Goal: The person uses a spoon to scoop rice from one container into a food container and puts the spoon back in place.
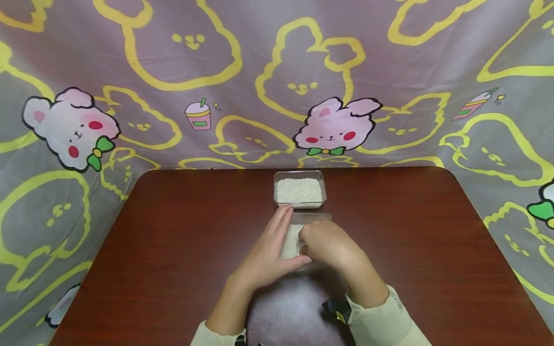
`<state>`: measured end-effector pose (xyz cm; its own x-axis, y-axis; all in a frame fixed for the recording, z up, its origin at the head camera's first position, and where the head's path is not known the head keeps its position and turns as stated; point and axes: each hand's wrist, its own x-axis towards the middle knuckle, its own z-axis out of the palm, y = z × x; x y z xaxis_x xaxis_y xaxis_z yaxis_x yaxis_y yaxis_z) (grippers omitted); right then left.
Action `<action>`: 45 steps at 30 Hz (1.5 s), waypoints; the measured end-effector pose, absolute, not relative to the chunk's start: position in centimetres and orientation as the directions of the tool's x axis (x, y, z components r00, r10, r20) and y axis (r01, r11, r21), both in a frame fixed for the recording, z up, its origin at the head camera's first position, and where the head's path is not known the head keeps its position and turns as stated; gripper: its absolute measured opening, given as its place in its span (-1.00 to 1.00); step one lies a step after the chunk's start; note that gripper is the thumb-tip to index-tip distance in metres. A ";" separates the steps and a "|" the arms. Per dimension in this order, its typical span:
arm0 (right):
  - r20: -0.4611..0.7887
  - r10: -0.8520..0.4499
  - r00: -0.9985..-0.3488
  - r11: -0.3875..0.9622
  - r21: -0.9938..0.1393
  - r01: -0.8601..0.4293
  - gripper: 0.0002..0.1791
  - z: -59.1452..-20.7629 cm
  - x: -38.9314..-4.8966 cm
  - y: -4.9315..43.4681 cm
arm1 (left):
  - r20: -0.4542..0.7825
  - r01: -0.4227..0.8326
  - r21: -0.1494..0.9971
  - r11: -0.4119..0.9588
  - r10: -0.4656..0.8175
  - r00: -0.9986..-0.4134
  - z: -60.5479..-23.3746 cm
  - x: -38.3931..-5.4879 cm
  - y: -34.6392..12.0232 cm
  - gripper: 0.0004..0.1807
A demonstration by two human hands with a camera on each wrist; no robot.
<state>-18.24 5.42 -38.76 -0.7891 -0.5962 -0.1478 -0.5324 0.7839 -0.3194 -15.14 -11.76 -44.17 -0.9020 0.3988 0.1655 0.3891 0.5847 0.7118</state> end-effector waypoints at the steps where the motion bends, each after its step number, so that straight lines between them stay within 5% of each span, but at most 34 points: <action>1: -0.149 -0.594 -0.791 0.786 -0.316 -0.531 -0.75 -38.7 -18.2 5.4 | 0.168 0.394 0.710 0.584 0.403 -0.900 -44.2 -15.2 -11.8 0.17; 21: -0.001 -0.621 -0.784 0.757 -0.262 -0.599 -0.71 -37.4 -16.7 7.2 | 0.137 0.384 0.695 0.608 0.412 -0.901 -44.0 -15.3 -11.6 0.17; 34: 0.023 -0.653 -0.757 0.686 -0.405 -0.604 -0.74 -37.0 -17.4 9.6 | 0.164 0.404 0.683 0.609 0.410 -0.897 -44.1 -15.1 -11.7 0.18; 40: 0.038 -0.645 -0.763 0.669 -0.455 -0.588 -0.97 -36.9 -18.0 11.0 | 0.170 0.394 0.698 0.598 0.397 -0.902 -44.1 -14.9 -11.6 0.19; 45: 0.051 -0.671 -0.739 0.617 -0.515 -0.595 -0.84 -37.2 -18.6 12.0 | 0.170 0.395 0.700 0.594 0.399 -0.901 -44.2 -15.0 -11.4 0.19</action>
<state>-18.61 12.00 -37.23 -0.7393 -0.6715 0.0509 -0.5954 0.6166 -0.5151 -14.96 -11.45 -44.17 -0.9011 0.3988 0.1702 0.3953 0.5943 0.7004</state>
